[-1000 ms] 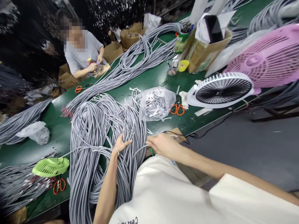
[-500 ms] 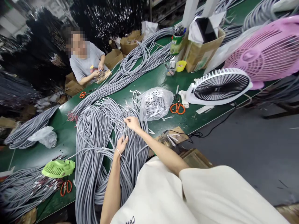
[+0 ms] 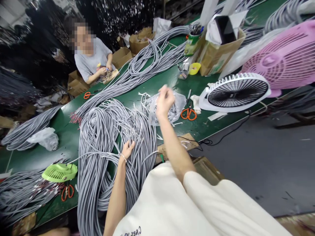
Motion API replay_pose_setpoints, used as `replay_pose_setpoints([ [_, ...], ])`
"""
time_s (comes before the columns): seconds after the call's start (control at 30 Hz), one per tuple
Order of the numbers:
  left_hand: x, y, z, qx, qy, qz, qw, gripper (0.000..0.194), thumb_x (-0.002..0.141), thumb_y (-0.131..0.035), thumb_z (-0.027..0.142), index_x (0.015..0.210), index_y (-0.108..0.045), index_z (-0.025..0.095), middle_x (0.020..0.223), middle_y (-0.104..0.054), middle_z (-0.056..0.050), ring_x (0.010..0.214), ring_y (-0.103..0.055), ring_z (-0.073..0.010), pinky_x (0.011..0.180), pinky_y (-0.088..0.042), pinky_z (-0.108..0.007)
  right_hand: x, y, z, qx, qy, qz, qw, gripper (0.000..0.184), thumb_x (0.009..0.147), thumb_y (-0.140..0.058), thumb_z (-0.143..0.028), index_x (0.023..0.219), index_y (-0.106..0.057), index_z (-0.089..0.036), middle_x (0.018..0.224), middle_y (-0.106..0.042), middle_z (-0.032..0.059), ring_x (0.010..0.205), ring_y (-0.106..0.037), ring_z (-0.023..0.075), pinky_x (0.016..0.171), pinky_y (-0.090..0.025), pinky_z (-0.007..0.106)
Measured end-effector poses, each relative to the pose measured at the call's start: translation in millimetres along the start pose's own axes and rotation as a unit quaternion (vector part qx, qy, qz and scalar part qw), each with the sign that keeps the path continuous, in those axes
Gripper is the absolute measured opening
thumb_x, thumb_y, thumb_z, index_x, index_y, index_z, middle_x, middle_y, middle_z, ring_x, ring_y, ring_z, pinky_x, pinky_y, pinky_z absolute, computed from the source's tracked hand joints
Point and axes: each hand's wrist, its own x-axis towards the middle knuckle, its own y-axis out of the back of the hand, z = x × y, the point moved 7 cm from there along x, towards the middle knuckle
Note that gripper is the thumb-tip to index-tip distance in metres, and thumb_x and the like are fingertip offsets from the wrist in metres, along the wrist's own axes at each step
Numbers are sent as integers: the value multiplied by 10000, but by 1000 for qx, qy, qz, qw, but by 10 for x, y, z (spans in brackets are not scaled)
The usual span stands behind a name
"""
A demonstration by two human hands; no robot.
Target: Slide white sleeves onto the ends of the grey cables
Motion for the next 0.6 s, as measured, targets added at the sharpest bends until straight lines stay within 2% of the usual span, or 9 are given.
replay_pose_setpoints([
  [0.03,8,-1,-3,-6,-2,0,1000,283,754,-619,377,907,-662,143,993,-703,-72,1014,-618,-242,960,-423,-373,145,188,-102,65,7,68,996,436,939,-42,-465,676,-298,-229,582,-321,-42,461,-318,84,462,-306,212],
  [0.1,19,8,-10,-15,-7,5,1000,326,743,-613,429,894,-661,145,972,-704,-74,998,-620,-248,945,-430,-379,255,298,-206,161,2,55,985,433,938,-148,-527,652,-276,-229,561,-296,-55,415,-268,69,409,-246,197],
  [0.17,22,30,-21,-21,-10,17,1000,369,718,-610,494,835,-656,147,894,-707,-77,944,-629,-263,912,-442,-397,85,128,-131,197,-44,-73,977,440,913,-287,-554,625,-302,-221,519,-313,-62,388,-272,62,384,-223,193],
  [0.23,13,63,-30,-25,-15,34,999,409,683,-613,546,788,-646,153,839,-701,-78,906,-630,-274,895,-444,-412,-321,-155,132,168,-114,-206,957,407,880,-395,-531,630,-377,-210,489,-348,-66,378,-303,67,381,-236,196],
  [0.27,6,80,-31,-27,-18,42,999,426,669,-613,564,789,-644,156,842,-700,-79,905,-628,-275,897,-440,-412,-545,-280,296,146,-143,-246,948,363,858,-449,-501,651,-425,-204,493,-382,-63,389,-331,71,393,-257,197],
  [0.33,-8,107,-27,-35,-26,54,998,457,653,-610,583,822,-648,160,880,-700,-79,916,-624,-268,904,-436,-401,-911,-473,586,92,-164,-277,942,247,799,-554,-408,692,-521,-188,543,-486,-41,474,-435,90,469,-340,208],
  [0.4,-15,124,-20,-49,-31,61,996,477,642,-619,580,858,-655,156,910,-701,-81,927,-623,-262,908,-435,-390,-1139,-625,774,40,-164,-294,941,153,728,-627,-330,706,-599,-181,614,-580,-12,596,-527,123,579,-395,236],
  [0.5,-9,136,-13,-69,-30,65,995,479,619,-652,557,863,-667,145,913,-704,-86,945,-618,-270,910,-432,-391,-1265,-796,855,21,-169,-338,925,141,661,-671,-306,614,-642,-177,601,-610,2,658,-556,157,639,-387,260],
  [0.6,6,131,0,-75,-27,62,995,483,609,-656,564,828,-671,134,880,-704,-89,927,-620,-276,889,-441,-400,-1284,-865,876,89,-233,-348,904,166,569,-713,-296,518,-622,-167,537,-574,-10,588,-501,127,591,-348,245],
])
